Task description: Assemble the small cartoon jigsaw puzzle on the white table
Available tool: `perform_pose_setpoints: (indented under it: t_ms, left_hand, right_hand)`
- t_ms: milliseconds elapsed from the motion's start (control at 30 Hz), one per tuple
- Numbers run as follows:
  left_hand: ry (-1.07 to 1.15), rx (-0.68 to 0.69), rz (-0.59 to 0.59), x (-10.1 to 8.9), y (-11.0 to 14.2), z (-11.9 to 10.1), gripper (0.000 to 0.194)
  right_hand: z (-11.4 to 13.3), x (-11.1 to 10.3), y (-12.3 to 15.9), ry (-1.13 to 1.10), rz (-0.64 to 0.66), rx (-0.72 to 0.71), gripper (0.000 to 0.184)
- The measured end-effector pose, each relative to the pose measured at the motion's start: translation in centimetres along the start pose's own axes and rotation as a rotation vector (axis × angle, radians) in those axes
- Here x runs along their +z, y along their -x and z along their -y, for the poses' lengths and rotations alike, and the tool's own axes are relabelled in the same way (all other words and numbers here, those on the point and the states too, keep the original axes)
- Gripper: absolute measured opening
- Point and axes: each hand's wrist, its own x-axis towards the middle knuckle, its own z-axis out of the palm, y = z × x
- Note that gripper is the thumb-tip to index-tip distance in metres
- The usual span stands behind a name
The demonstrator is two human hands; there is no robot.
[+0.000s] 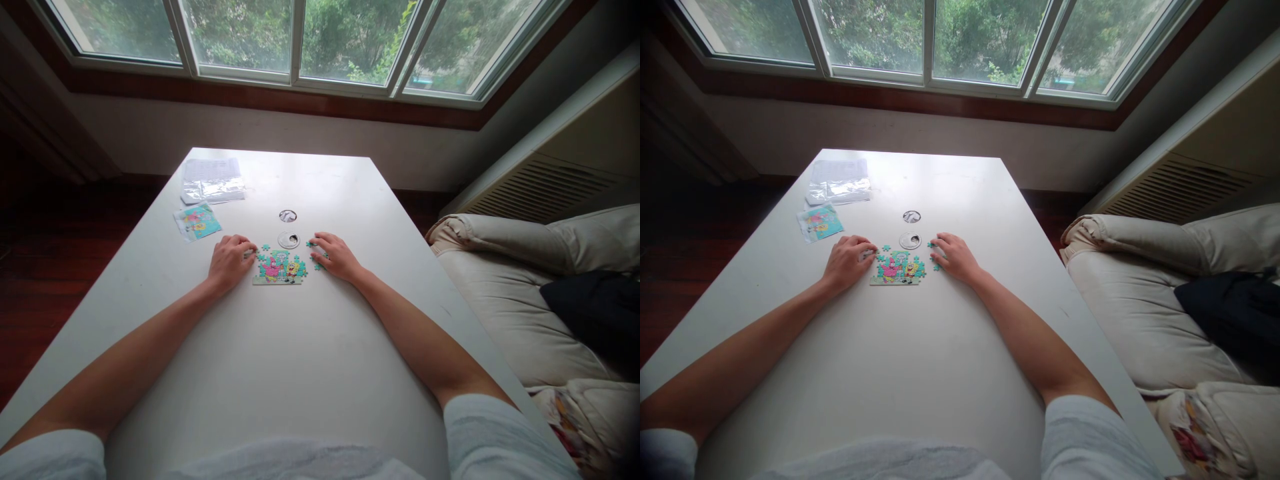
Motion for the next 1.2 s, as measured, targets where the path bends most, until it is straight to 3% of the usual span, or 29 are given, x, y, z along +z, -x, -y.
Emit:
perform_pose_setpoints:
  t_ms: [500, 933, 1200]
  left_hand:
    - [0.037, -0.037, -0.007, 0.23, -0.1, -0.32, 0.013]
    - [0.234, -0.041, -0.028, 0.19, 0.03, -0.59, 0.007]
    - [0.113, -0.063, -0.024, 0.71, -0.55, -0.08, 0.015]
  right_hand:
    - [0.11, -0.08, -0.07, 0.005, -0.001, -0.001, 0.041]
    - [-0.15, 0.15, 0.0, 0.003, -0.008, -0.005, 0.042]
    - [-0.15, 0.12, -0.04, 0.0, -0.003, -0.001, 0.042]
